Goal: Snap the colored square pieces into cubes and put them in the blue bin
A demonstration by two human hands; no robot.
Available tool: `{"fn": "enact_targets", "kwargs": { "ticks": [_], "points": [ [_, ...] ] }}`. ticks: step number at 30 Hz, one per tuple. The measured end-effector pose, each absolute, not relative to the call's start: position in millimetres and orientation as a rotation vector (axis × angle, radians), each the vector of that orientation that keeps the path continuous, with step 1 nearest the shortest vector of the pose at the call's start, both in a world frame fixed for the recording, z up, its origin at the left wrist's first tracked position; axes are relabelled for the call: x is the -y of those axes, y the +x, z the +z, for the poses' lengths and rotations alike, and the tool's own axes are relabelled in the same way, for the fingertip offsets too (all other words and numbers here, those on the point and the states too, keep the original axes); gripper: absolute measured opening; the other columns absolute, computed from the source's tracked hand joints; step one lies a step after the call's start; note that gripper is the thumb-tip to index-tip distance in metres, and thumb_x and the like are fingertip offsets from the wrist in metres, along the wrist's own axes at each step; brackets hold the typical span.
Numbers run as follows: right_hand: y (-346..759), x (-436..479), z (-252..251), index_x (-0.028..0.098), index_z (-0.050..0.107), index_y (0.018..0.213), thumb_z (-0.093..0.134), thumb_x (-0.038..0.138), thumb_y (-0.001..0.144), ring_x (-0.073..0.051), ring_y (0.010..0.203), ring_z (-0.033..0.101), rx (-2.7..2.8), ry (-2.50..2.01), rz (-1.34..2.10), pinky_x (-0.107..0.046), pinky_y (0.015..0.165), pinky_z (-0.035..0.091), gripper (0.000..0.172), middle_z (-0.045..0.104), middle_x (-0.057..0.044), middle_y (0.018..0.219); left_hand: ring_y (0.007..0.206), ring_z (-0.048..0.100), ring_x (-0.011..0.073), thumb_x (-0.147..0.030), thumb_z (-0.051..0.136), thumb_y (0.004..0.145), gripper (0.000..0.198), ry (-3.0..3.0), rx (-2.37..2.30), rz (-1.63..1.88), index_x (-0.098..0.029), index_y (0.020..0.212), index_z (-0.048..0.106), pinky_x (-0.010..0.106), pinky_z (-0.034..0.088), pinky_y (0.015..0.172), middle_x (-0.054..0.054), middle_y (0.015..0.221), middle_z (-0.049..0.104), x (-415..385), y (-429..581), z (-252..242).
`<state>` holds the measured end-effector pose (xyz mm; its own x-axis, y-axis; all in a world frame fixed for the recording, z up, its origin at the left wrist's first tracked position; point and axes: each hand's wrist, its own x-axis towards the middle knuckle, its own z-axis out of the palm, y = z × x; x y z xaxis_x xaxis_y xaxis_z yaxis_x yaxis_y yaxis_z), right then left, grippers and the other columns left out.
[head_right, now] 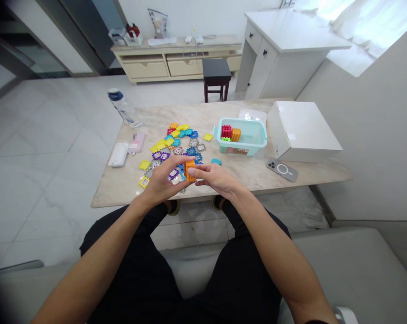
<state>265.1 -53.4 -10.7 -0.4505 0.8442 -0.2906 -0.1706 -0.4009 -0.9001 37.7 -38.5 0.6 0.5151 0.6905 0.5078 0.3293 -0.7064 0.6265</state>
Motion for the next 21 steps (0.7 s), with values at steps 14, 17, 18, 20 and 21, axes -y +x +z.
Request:
{"fn": "enact_targets", "kwargs": {
  "ticks": [14,17,18,20,21],
  "points": [
    [262.3,51.1,-18.4,0.022,0.086,0.104,0.095,0.073,0.083,-0.022,0.1,0.07,1.116,-0.944,1.849,-0.035,0.092,0.06,0.057,0.08,-0.005,0.104,0.124,0.079,0.0286,-0.027,0.086,0.099,0.052,2.481,-0.699,1.142,-0.025,0.148,0.068,0.046,0.062,0.11,0.012,0.136,0.082,37.1,35.4,-5.9],
    [261.9,51.2,-17.8,0.022,0.086,0.104,0.098,0.072,0.08,-0.022,0.101,0.071,1.096,-0.954,1.846,-0.035,0.092,0.061,0.056,0.08,-0.005,0.104,0.123,0.079,0.0287,-0.027,0.087,0.098,0.053,2.5,-0.696,1.154,-0.025,0.148,0.068,0.046,0.061,0.109,0.012,0.135,0.082,36.6,35.7,-7.0],
    [261.8,51.6,-17.4,0.022,0.086,0.105,0.098,0.072,0.08,-0.023,0.103,0.071,1.096,-0.955,1.86,-0.036,0.093,0.061,0.057,0.08,-0.005,0.106,0.123,0.079,0.0287,-0.027,0.087,0.098,0.053,2.507,-0.694,1.156,-0.025,0.148,0.068,0.046,0.061,0.109,0.012,0.134,0.083,36.6,35.8,-7.1],
    [261.5,52.6,-16.5,0.022,0.087,0.104,0.097,0.075,0.08,-0.024,0.107,0.072,1.102,-0.956,1.884,-0.036,0.095,0.062,0.059,0.081,-0.006,0.109,0.122,0.079,0.0288,-0.027,0.086,0.099,0.052,2.516,-0.694,1.152,-0.025,0.147,0.069,0.046,0.061,0.108,0.012,0.134,0.083,36.8,36.0,-6.9],
    [261.1,53.2,-16.2,0.022,0.087,0.104,0.096,0.076,0.08,-0.024,0.108,0.071,1.103,-0.957,1.887,-0.036,0.095,0.062,0.06,0.081,-0.007,0.109,0.123,0.079,0.0289,-0.028,0.086,0.099,0.051,2.515,-0.698,1.146,-0.025,0.147,0.069,0.046,0.061,0.108,0.012,0.134,0.083,37.0,36.1,-6.8]
  ]
}}
